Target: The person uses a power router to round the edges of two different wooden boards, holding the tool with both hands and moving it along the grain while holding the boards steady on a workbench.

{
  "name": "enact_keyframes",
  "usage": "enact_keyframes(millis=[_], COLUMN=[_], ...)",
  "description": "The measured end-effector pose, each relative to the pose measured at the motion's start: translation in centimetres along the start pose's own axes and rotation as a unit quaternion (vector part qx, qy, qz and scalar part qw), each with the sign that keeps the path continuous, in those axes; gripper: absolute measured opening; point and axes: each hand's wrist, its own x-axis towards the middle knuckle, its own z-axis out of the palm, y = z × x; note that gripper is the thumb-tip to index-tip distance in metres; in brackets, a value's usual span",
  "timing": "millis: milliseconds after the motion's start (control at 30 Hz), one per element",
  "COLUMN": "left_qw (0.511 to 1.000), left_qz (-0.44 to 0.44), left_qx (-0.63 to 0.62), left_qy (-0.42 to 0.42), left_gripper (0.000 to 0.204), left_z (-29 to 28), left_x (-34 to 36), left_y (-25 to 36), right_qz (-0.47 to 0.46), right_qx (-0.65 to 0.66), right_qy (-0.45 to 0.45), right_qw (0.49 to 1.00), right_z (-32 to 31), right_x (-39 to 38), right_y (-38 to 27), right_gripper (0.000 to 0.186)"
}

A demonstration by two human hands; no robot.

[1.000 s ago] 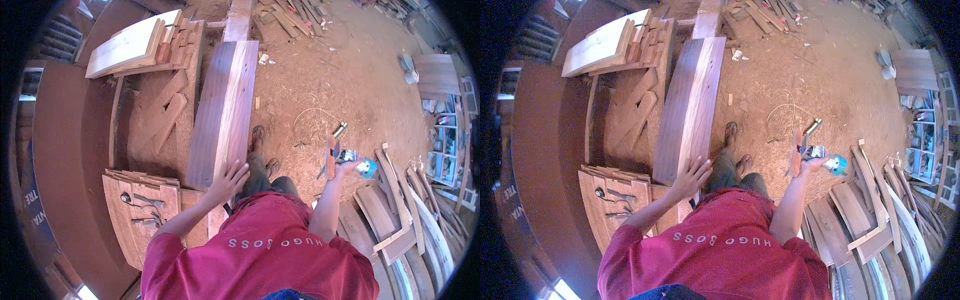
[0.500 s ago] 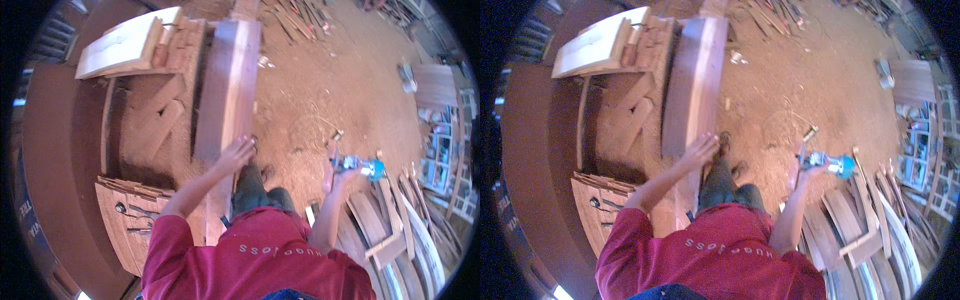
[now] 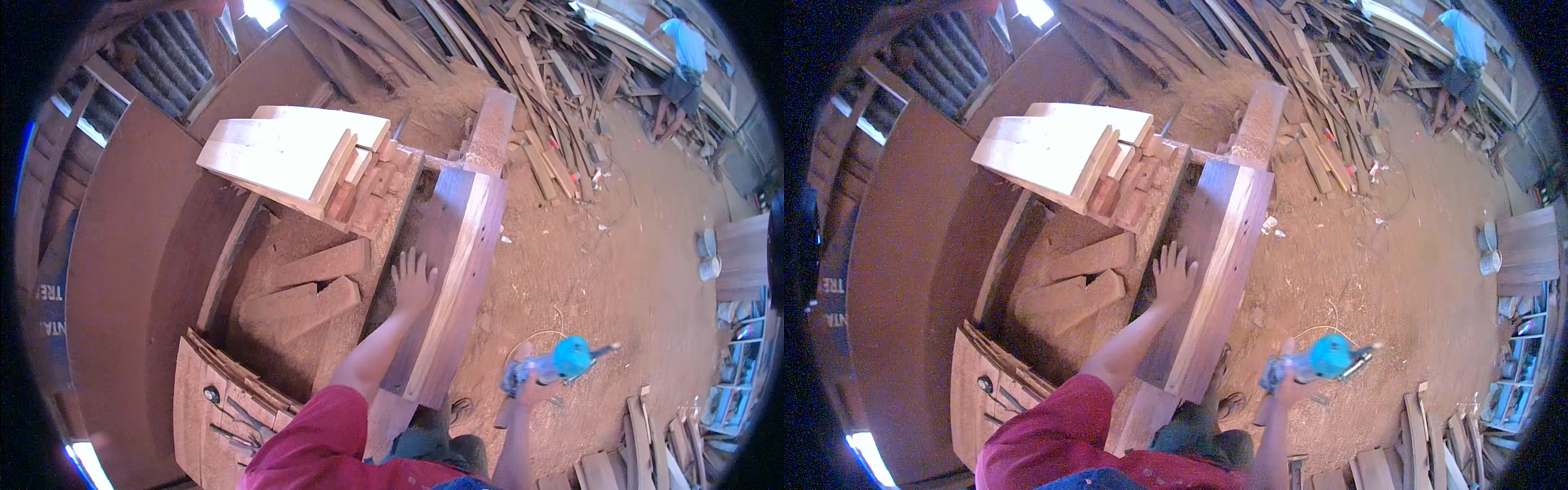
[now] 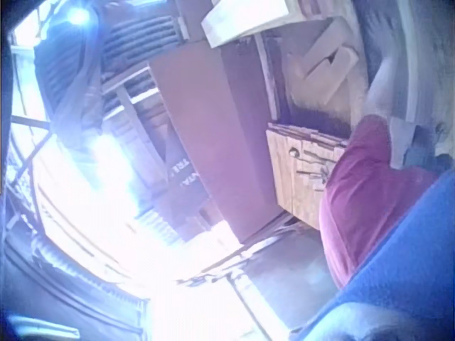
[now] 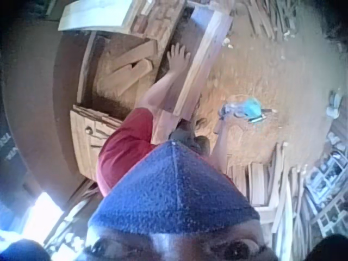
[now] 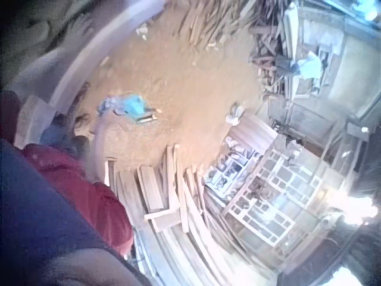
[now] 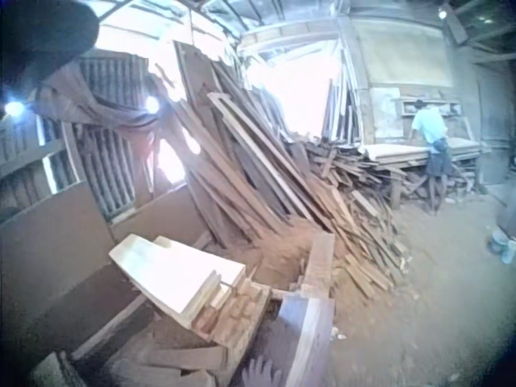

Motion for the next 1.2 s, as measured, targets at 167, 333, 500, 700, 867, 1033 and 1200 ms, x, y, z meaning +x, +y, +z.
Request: enact_keyframes(millis=[167, 333, 500, 700, 867, 1033, 1200], left_qw=[0.992, 0.989, 0.99, 0.991, 0.99, 0.99, 0.99], left_qz=[-0.124, -0.144, -0.139, -0.128, -0.137, -0.128, -0.133], left_qx=[-0.013, 0.024, 0.027, 0.042, 0.026, 0.054, 0.046], left_qy=[0.021, 0.007, 0.011, 0.024, 0.021, 0.033, 0.022], left_gripper=[0.067, 0.069, 0.066, 0.065, 0.067, 0.066, 0.066], left_z=[3.4, 4.2, 4.5, 4.7, 4.7, 5.2, 4.4], left_x=[5.1, 5.0, 5.1, 4.9, 4.8, 4.7, 5.4], left_y=[4.7, 4.3, 4.7, 4.6, 4.7, 4.5, 4.9], right_qz=[-0.039, -0.067, -0.092, -0.06, -0.092, -0.02, 0.008], right_qx=[0.128, 0.112, 0.134, 0.126, 0.086, 0.119, 0.115], right_qy=[-0.177, -0.261, -0.211, -0.196, -0.207, -0.245, -0.189], right_qw=[0.975, 0.956, 0.964, 0.971, 0.97, 0.962, 0.975], right_z=[8.6, 13.6, 15.0, 14.8, 14.8, 14.7, 14.3], right_x=[-2.7, -4.8, -6.4, -7.5, -7.2, -7.0, -8.8], right_y=[-1.1, -7.7, -6.5, -4.2, -4.4, -4.9, -3.9], right_gripper=[0.091, 0.085, 0.085, 0.095, 0.087, 0.087, 0.071])
